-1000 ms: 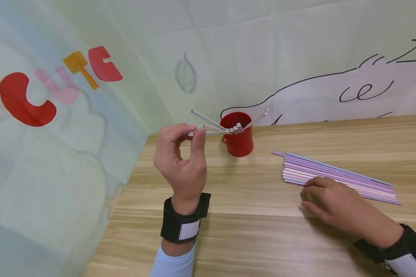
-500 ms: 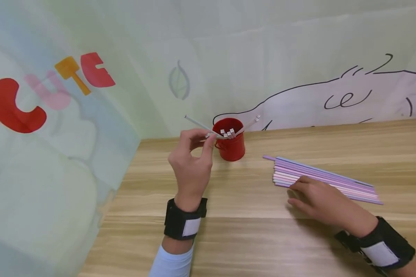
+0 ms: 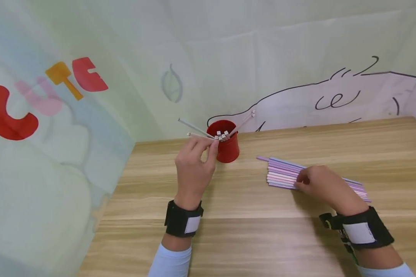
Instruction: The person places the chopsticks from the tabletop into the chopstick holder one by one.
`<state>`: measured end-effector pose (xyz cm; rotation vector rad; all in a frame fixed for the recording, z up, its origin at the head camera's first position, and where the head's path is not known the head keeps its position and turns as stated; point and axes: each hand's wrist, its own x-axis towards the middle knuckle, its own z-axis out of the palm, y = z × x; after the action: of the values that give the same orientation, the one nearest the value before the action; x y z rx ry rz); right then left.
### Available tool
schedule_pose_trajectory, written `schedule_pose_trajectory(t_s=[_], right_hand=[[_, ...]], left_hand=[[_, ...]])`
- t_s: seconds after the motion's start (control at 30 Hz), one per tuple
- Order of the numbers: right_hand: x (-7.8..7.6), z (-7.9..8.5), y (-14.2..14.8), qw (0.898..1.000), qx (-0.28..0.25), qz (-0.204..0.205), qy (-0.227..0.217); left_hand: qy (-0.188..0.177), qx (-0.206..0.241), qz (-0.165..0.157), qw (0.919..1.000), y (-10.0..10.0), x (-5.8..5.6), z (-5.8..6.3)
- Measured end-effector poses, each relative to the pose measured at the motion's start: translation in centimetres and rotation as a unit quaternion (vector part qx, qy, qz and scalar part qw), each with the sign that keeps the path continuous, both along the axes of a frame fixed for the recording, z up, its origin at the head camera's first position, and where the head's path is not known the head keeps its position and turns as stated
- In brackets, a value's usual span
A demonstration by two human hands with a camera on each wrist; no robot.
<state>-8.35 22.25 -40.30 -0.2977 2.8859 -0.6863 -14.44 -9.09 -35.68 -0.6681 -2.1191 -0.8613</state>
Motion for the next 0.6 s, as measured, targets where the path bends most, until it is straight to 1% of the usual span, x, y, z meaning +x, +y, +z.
schedule_pose_trajectory(t_s=[0.1,0.2,0.33,0.6], right_hand=[[0.4,-1.0,0.0,1.0,0.003,0.001,0.009],[0.6,-1.5,-0.1,1.0,0.012,-0.005,0.019],[0.7,-1.8,-0.3,0.999,0.012,-0.012,0.026],[0.5,-1.7,-0.3,0.999,0.017,-0.006,0.032]], left_hand=[[0.003,-0.005,-0.005,1.0,0.1,0.1,0.1],[0.005,0.001,-0.008,1.0,-0.1,0.4,0.2],[0.002,0.001,-0.011,0.9999,-0.4,0.6,0.5],[-0.002,-0.001,-0.044,0.999,-0.2,1.2,1.1]])
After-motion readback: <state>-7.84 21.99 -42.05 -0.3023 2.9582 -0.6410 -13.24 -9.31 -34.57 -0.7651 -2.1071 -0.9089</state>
